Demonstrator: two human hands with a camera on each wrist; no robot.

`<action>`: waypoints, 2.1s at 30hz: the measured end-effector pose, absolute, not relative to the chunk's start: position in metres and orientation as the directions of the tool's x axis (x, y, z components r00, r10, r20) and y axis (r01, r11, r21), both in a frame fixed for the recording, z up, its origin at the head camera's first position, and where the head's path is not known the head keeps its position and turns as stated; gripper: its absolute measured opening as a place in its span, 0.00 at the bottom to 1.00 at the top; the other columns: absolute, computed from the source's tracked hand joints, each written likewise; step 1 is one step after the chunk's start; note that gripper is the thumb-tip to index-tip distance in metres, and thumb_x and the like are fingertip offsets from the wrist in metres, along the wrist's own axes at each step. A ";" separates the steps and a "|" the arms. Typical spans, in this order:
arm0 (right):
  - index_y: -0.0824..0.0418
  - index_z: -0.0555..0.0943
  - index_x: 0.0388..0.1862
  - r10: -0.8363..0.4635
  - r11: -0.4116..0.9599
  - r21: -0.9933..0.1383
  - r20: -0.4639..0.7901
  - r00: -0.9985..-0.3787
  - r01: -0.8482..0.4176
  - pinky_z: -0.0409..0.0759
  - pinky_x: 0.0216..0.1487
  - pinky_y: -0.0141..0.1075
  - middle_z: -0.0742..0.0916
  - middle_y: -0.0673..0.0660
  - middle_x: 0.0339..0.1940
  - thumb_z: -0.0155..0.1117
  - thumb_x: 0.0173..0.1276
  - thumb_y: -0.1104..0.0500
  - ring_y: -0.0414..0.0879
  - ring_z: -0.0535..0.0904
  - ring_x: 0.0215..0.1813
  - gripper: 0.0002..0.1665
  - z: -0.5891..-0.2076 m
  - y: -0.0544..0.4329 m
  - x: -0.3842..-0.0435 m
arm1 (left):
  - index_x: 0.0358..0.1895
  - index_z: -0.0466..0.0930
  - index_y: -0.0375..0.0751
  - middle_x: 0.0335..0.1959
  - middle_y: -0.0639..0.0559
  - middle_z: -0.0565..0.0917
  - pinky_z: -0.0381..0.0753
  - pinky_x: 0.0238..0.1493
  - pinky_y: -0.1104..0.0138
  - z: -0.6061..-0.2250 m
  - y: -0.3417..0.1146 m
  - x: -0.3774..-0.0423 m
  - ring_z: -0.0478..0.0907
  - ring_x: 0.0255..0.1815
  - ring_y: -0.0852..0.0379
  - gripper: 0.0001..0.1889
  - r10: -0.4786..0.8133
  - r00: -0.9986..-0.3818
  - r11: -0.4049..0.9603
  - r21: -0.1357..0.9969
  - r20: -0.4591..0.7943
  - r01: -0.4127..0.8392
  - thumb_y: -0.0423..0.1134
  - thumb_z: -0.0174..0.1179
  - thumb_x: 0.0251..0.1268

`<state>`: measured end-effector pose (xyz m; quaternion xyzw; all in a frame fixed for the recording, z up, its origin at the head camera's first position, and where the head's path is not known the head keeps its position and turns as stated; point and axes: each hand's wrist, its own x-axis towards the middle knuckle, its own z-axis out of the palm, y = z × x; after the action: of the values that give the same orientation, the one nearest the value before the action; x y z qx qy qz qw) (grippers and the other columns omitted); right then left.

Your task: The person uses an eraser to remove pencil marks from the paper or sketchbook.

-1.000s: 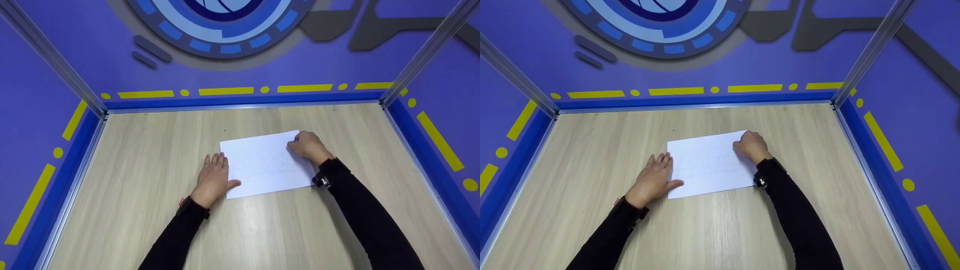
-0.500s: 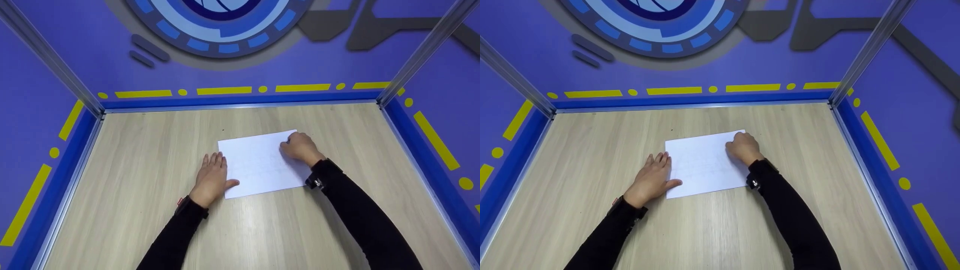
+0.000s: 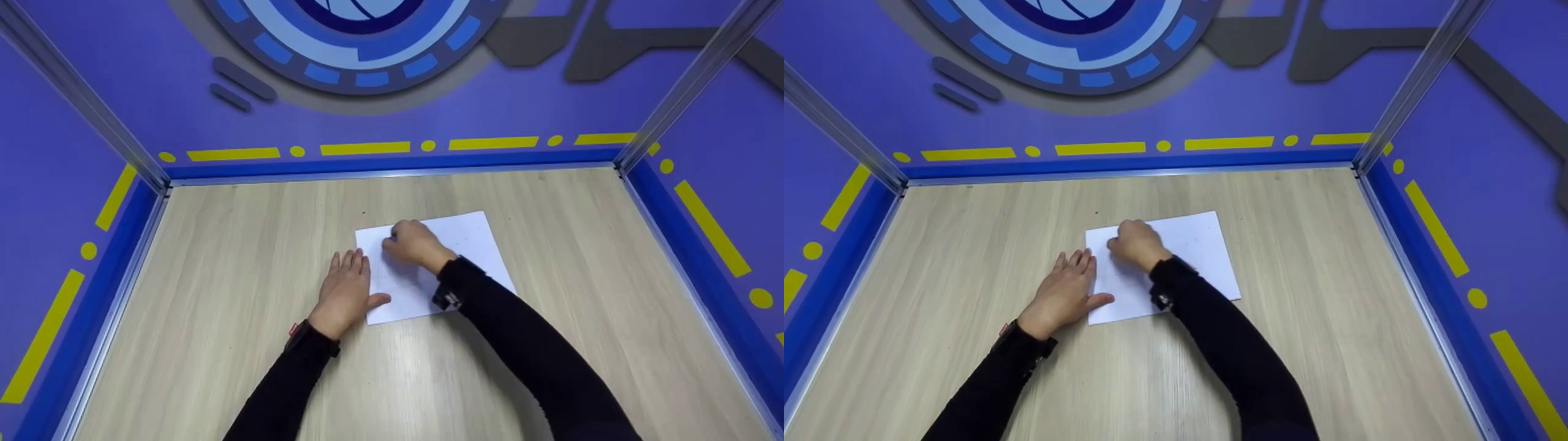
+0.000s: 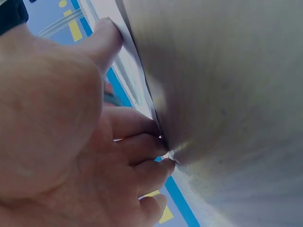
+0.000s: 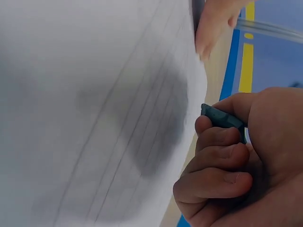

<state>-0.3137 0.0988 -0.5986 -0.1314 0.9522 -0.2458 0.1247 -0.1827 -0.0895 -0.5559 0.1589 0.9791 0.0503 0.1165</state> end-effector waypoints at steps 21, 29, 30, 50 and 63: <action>0.62 0.87 0.30 -0.187 0.862 -0.504 -0.209 -0.960 -0.058 0.82 0.45 0.46 0.87 0.60 0.34 0.65 0.72 0.52 0.54 0.81 0.41 0.16 -0.557 0.149 -0.295 | 0.86 0.61 0.27 0.89 0.31 0.61 0.49 0.94 0.43 -0.555 -0.087 -0.183 0.57 0.92 0.36 0.56 0.316 -0.920 0.949 0.085 -0.231 0.305 0.74 0.58 0.75; 0.67 0.84 0.33 -0.105 0.879 -0.477 -0.233 -0.967 0.019 0.74 0.45 0.45 0.83 0.62 0.36 0.63 0.72 0.50 0.56 0.77 0.44 0.20 -0.554 0.222 -0.295 | 0.86 0.60 0.27 0.90 0.31 0.60 0.49 0.94 0.42 -0.556 -0.089 -0.181 0.56 0.93 0.36 0.56 0.310 -0.922 0.950 0.117 -0.232 0.290 0.73 0.59 0.76; 0.69 0.86 0.39 -0.089 0.882 -0.470 -0.247 -0.965 0.039 0.76 0.47 0.46 0.84 0.64 0.40 0.63 0.73 0.49 0.57 0.78 0.46 0.22 -0.553 0.229 -0.295 | 0.86 0.60 0.27 0.90 0.31 0.60 0.49 0.94 0.42 -0.557 -0.090 -0.181 0.56 0.93 0.36 0.56 0.309 -0.923 0.950 0.123 -0.229 0.287 0.73 0.60 0.75; 0.73 0.87 0.52 -0.021 0.891 -0.443 -0.269 -0.963 0.104 0.84 0.54 0.50 0.88 0.70 0.50 0.59 0.77 0.48 0.60 0.82 0.49 0.28 -0.551 0.246 -0.290 | 0.86 0.60 0.28 0.90 0.31 0.60 0.47 0.94 0.42 -0.557 -0.090 -0.181 0.55 0.93 0.36 0.55 0.318 -0.921 0.947 0.128 -0.225 0.295 0.73 0.59 0.76; 0.58 0.83 0.26 -0.289 0.821 -0.555 -0.202 -0.936 -0.134 0.79 0.38 0.46 0.84 0.56 0.27 0.64 0.72 0.48 0.52 0.78 0.33 0.18 -0.581 0.120 -0.286 | 0.84 0.64 0.27 0.88 0.31 0.65 0.51 0.93 0.41 -0.556 -0.089 -0.182 0.60 0.91 0.36 0.55 0.323 -0.927 0.945 0.123 -0.190 0.304 0.72 0.62 0.73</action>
<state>-0.2862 0.1196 -0.5815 -0.1118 0.9440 -0.2772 0.1398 -0.1822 -0.0890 -0.5558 0.1598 0.9805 0.0456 0.1045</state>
